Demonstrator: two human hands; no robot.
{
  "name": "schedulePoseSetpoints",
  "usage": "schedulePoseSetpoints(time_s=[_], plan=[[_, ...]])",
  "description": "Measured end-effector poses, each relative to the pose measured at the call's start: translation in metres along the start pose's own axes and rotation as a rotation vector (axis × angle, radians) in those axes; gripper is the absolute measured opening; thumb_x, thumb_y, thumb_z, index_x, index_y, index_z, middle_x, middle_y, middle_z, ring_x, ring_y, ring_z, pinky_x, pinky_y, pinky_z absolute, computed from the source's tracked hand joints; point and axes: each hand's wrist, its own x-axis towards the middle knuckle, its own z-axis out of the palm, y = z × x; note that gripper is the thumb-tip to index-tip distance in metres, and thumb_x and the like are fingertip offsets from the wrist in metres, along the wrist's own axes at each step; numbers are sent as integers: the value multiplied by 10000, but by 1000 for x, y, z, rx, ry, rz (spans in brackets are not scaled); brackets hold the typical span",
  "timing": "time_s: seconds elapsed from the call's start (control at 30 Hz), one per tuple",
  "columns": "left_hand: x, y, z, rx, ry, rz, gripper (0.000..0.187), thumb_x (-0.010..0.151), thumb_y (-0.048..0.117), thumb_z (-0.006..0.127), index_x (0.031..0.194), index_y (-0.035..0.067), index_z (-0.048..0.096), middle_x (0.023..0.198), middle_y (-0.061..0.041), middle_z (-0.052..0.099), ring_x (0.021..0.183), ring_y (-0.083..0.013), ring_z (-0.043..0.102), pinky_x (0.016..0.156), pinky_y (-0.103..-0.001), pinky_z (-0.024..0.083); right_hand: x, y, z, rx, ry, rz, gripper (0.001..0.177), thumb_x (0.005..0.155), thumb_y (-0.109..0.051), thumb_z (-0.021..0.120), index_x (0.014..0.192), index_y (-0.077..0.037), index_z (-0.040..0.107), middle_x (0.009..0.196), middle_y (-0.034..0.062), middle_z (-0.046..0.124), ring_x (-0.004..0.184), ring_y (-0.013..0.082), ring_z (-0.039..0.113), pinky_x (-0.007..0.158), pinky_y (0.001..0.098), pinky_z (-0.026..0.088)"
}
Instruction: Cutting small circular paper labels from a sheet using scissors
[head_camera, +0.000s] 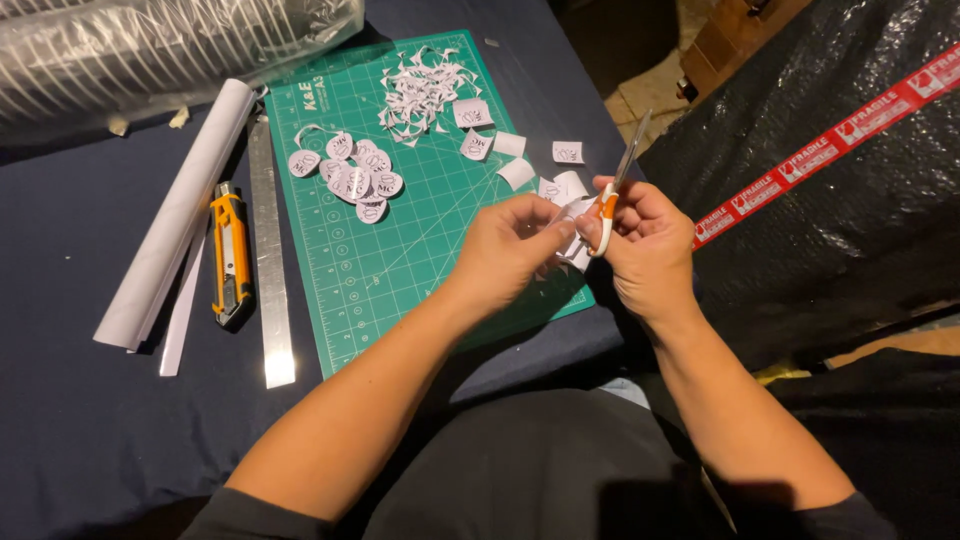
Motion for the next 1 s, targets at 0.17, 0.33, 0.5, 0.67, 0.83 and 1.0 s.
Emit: schedulePoseSetpoints(time_s=[0.17, 0.33, 0.5, 0.67, 0.83, 1.0], plan=[[-1, -5, 1, -10, -12, -50, 140, 875, 84, 782, 949, -31, 757, 717, -118, 694, 555, -157, 702, 454, -250, 568, -1, 5, -6, -28, 4, 10, 494, 864, -50, 889, 1306, -13, 672, 856, 95, 725, 704, 90, 702, 689, 215, 631], [-1, -7, 2, -48, -51, -82, 165, 845, 30, 790, 963, -73, 740, 741, -143, 693, 588, -169, 716, 494, -253, 602, -3, 13, -14, -4, 8, 13, 498, 869, -64, 882, 1314, -7, 665, 876, 95, 727, 714, 91, 709, 682, 210, 630], [3, -11, 4, -178, 46, -45, 183, 853, 13, 796, 992, -88, 730, 757, -163, 667, 612, -201, 729, 525, -283, 637, -14, 7, -16, 0, -35, 33, 451, 927, -159, 832, 1313, -8, 654, 861, 94, 725, 730, 118, 717, 644, 219, 622], [8, -10, -3, -208, 110, -14, 199, 866, 24, 795, 1008, -87, 712, 795, -174, 655, 633, -213, 736, 542, -297, 650, -38, 11, -8, -20, -158, 115, 492, 849, -141, 867, 1285, -7, 682, 821, 116, 742, 707, 117, 717, 613, 235, 616], [2, -10, 4, -196, 109, 1, 186, 876, 25, 783, 1002, -83, 701, 815, -155, 650, 640, -201, 737, 540, -288, 647, -43, 22, -10, -25, -242, 148, 480, 847, -124, 865, 1286, -15, 704, 811, 131, 749, 696, 114, 706, 620, 250, 622], [-4, -6, 9, -94, 105, 62, 149, 912, 64, 774, 1039, -8, 749, 849, -87, 698, 694, -120, 720, 568, -277, 637, -43, 22, -15, -32, -266, 141, 436, 873, -130, 832, 1267, 7, 705, 808, 162, 751, 688, 167, 736, 610, 288, 639]])
